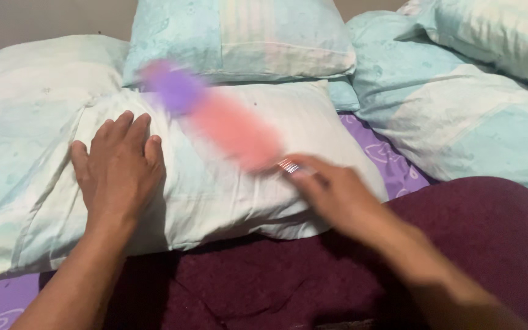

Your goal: The person sits on a bed and uses a feather duster to clean several light blue pillows. They brush the surface of each pillow, flip them over to clean the other side, and then stack them. A colorful blanket is moved aside during the process.

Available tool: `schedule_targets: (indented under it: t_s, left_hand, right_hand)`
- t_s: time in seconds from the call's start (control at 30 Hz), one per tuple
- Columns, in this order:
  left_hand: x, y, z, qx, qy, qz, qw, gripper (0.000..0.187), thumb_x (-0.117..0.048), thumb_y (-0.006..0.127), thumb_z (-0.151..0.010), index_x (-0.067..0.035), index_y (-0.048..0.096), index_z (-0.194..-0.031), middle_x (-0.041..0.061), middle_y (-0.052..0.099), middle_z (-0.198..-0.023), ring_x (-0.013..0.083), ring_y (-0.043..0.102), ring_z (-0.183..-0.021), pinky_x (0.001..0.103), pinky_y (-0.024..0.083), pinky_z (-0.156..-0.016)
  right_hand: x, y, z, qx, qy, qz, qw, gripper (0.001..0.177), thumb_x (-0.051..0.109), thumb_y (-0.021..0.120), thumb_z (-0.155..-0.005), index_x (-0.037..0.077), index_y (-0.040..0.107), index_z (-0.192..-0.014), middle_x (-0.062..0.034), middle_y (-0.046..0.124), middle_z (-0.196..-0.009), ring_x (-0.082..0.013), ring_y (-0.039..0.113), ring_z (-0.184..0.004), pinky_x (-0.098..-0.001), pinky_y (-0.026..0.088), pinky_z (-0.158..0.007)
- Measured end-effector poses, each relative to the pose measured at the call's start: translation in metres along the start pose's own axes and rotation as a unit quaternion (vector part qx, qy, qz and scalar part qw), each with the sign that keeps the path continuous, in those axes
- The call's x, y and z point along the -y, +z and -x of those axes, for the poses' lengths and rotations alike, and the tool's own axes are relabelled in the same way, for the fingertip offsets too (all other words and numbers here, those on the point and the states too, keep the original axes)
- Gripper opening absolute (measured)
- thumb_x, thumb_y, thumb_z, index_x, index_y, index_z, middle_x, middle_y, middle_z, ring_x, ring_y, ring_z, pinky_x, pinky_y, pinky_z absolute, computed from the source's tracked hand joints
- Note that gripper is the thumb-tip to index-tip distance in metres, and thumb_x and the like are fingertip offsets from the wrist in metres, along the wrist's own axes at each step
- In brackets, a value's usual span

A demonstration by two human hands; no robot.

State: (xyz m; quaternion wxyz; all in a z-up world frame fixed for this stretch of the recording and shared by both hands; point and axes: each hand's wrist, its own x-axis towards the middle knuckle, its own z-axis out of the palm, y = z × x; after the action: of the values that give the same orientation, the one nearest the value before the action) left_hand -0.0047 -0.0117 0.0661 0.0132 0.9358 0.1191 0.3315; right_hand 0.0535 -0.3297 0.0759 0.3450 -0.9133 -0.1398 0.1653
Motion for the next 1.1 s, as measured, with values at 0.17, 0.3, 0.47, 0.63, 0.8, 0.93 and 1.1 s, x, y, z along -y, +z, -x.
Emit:
schedule_targets:
  t_s: [0.17, 0.3, 0.47, 0.63, 0.8, 0.93, 1.1]
  left_hand:
    - [-0.003, 0.001, 0.000, 0.007, -0.010, 0.015, 1.000, 0.042, -0.029, 0.054, -0.102, -0.013, 0.065, -0.139, 0.013, 0.058, -0.148, 0.0344, 0.048, -0.137, 0.068, 0.022, -0.110]
    - [-0.009, -0.008, -0.005, 0.037, -0.014, 0.015, 0.999, 0.041, -0.035, 0.055, -0.101, -0.017, 0.065, -0.137, 0.013, 0.055, -0.147, 0.0360, 0.046, -0.135, 0.074, 0.022, -0.105]
    - [-0.012, -0.010, -0.022, 0.152, -0.059, 0.001, 0.987, 0.042, -0.034, 0.052, -0.101, -0.019, 0.061, -0.138, 0.008, 0.055, -0.144, 0.0317, 0.048, -0.135, 0.081, 0.025, -0.103]
    - [0.000, -0.003, -0.035, 0.169, -0.049, 0.010, 0.984, 0.045, -0.039, 0.050, -0.099, -0.023, 0.059, -0.140, 0.004, 0.052, -0.147, 0.0312, 0.042, -0.137, 0.084, 0.021, -0.100]
    - [0.003, 0.002, -0.038, 0.178, -0.056, 0.006, 0.982, 0.047, -0.040, 0.049, -0.098, -0.024, 0.057, -0.141, 0.003, 0.048, -0.151, 0.0305, 0.040, -0.139, 0.086, 0.019, -0.101]
    - [-0.002, 0.001, -0.041, 0.178, -0.050, 0.002, 0.983, 0.048, -0.040, 0.048, -0.099, -0.025, 0.056, -0.143, 0.003, 0.046, -0.153, 0.0315, 0.039, -0.140, 0.086, 0.018, -0.101]
    - [0.008, 0.003, -0.036, 0.179, -0.050, 0.003, 0.983, 0.049, -0.041, 0.048, -0.098, -0.023, 0.055, -0.143, 0.003, 0.046, -0.154, 0.0318, 0.038, -0.141, 0.086, 0.018, -0.100]
  right_hand:
    - [-0.046, -0.027, -0.033, -0.250, -0.052, 0.066, 0.964, 0.042, 0.041, 0.051, -0.103, 0.016, 0.072, -0.129, -0.0202, 0.073, -0.113, -0.0371, 0.067, -0.104, -0.0474, 0.053, -0.092]
    - [-0.032, -0.008, -0.029, -0.096, 0.164, 0.002, 0.982, 0.038, 0.038, 0.045, -0.110, 0.030, 0.059, -0.144, -0.0245, 0.079, -0.104, -0.0400, 0.072, -0.091, -0.0461, 0.059, -0.084]
    - [0.006, 0.021, 0.007, 0.006, -0.165, -0.111, 0.980, 0.037, 0.037, 0.056, -0.104, 0.022, 0.070, -0.134, -0.0041, 0.075, -0.084, -0.0083, 0.056, -0.063, -0.0276, 0.050, -0.058]
    - [-0.009, -0.018, -0.005, -0.085, 0.059, -0.177, 0.979, 0.040, 0.036, 0.051, -0.103, 0.035, 0.059, -0.142, -0.0074, 0.065, -0.076, -0.0135, 0.054, -0.053, -0.0288, 0.043, -0.043]
    - [-0.023, -0.004, -0.020, -0.179, -0.028, -0.090, 0.979, 0.034, 0.032, 0.054, -0.106, 0.020, 0.068, -0.135, -0.0069, 0.067, -0.092, -0.0115, 0.060, -0.073, -0.0289, 0.047, -0.066]
    - [-0.016, 0.030, 0.004, -0.042, -0.213, -0.116, 0.969, 0.036, 0.035, 0.054, -0.104, 0.020, 0.067, -0.134, -0.0067, 0.072, -0.100, -0.0122, 0.066, -0.082, -0.0298, 0.054, -0.071]
    - [-0.011, -0.001, 0.010, 0.026, -0.064, -0.083, 0.994, 0.044, 0.038, 0.049, -0.100, 0.031, 0.060, -0.142, 0.0015, 0.070, -0.079, -0.0078, 0.063, -0.065, -0.0259, 0.055, -0.057]
